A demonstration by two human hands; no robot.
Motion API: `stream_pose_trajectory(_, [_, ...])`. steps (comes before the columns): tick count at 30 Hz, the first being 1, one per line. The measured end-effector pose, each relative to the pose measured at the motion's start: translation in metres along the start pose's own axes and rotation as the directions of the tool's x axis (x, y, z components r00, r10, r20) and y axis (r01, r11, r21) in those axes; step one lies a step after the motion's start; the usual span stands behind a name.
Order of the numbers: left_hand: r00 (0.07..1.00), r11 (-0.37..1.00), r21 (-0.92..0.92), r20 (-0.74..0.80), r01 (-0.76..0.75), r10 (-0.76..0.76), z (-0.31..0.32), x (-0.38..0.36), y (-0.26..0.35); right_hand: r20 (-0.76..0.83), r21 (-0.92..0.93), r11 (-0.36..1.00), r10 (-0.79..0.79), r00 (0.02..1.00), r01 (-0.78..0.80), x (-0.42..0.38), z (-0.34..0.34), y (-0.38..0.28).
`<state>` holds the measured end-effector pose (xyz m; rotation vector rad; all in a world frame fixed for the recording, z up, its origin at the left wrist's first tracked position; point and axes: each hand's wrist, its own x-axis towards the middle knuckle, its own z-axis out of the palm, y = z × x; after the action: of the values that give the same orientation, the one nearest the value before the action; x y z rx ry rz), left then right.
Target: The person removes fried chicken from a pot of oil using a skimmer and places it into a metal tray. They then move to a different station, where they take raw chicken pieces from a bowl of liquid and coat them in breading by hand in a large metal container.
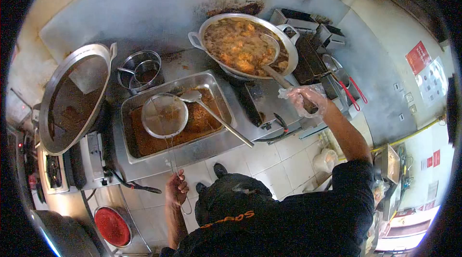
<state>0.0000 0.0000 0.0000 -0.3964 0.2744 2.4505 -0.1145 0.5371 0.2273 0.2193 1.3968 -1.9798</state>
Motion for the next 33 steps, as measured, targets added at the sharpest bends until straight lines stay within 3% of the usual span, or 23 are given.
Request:
stream_pose_trajectory(2, [0.994, 0.998, 0.055, -0.105, -0.020, 0.026, 0.014, -0.002, -0.005, -0.095, -0.430, 0.865, -0.329, 0.940, 0.259, -0.008, 0.042, -0.008])
stream_pose_trajectory(3, [0.994, 0.995, 0.094, -0.104, -0.034, 0.043, 0.019, -0.001, 0.007, -0.077, -0.412, 0.862, -0.356, 0.932, 0.295, 0.000, 0.058, -0.004])
stream_pose_trajectory(4, [0.986, 0.995, 0.099, -0.159, -0.029, 0.045, 0.023, -0.009, 0.007, -0.108, -0.076, 0.931, -0.364, 0.925, 0.357, -0.001, 0.077, -0.001])
stream_pose_trajectory(5, [0.980, 0.994, 0.104, -0.196, -0.024, 0.045, 0.025, -0.006, 0.008, -0.144, 0.254, 0.881, -0.373, 0.917, 0.398, -0.001, 0.088, -0.002])
stream_pose_trajectory(7, [0.985, 0.994, 0.105, -0.166, -0.021, 0.039, 0.019, -0.004, 0.004, -0.172, 0.308, 0.856, -0.380, 0.909, 0.416, -0.003, 0.088, 0.000])
stream_pose_trajectory(9, [0.990, 0.993, 0.113, -0.128, -0.038, 0.053, 0.019, -0.002, 0.005, -0.061, 0.258, 0.830, -0.496, 0.866, 0.494, 0.010, 0.070, 0.007])
stream_pose_trajectory(10, [0.990, 0.994, 0.103, -0.133, -0.025, 0.039, 0.021, -0.002, 0.005, -0.051, 0.256, 0.830, -0.500, 0.864, 0.495, 0.019, 0.062, 0.008])
stream_pose_trajectory(12, [0.988, 0.995, 0.099, -0.152, -0.011, 0.026, 0.026, -0.008, 0.004, 0.062, 0.471, 0.783, -0.489, 0.870, 0.407, 0.033, 0.055, 0.018])
stream_pose_trajectory(15, [0.963, 0.996, 0.081, -0.266, -0.023, 0.044, 0.036, -0.001, 0.005, -0.026, 0.530, 0.740, -0.473, 0.880, 0.414, 0.038, 0.055, 0.018])
stream_pose_trajectory(16, [0.969, 0.996, 0.080, -0.244, -0.025, 0.044, 0.036, -0.001, 0.006, -0.022, 0.534, 0.739, -0.473, 0.881, 0.410, 0.041, 0.054, 0.017])
stream_pose_trajectory(18, [0.974, 0.997, 0.077, -0.226, -0.016, 0.033, 0.030, -0.004, 0.002, 0.016, 0.615, 0.746, -0.335, 0.942, 0.255, 0.040, 0.051, 0.016])
stream_pose_trajectory(21, [0.977, 0.998, 0.060, -0.210, -0.021, 0.033, 0.017, -0.003, 0.003, 0.038, 0.684, 0.677, -0.405, 0.914, 0.272, 0.036, 0.063, 0.013])
stream_pose_trajectory(24, [0.995, 0.992, 0.112, -0.080, -0.057, 0.066, 0.017, 0.005, 0.004, -0.007, 0.695, 0.660, -0.390, 0.921, 0.285, 0.036, 0.068, 0.014])
stream_pose_trajectory(26, [0.978, 0.992, 0.111, -0.192, -0.057, 0.078, 0.022, -0.001, -0.001, -0.066, 0.745, 0.610, -0.334, 0.940, 0.269, 0.038, 0.059, 0.025])
stream_pose_trajectory(28, [0.984, 0.994, 0.097, -0.167, -0.048, 0.064, 0.022, -0.002, -0.004, 0.118, 0.802, 0.576, -0.410, 0.904, 0.156, 0.040, 0.046, 0.023])
stream_pose_trajectory(31, [0.990, 0.995, 0.079, -0.121, -0.062, 0.071, 0.018, -0.003, -0.004, 0.009, 0.722, 0.634, -0.410, 0.912, 0.278, 0.037, 0.044, 0.018])
stream_pose_trajectory(33, [0.993, 0.994, 0.083, -0.080, -0.078, 0.084, 0.021, 0.003, -0.002, 0.079, 0.751, 0.621, -0.421, 0.904, 0.224, 0.051, 0.012, 0.022])
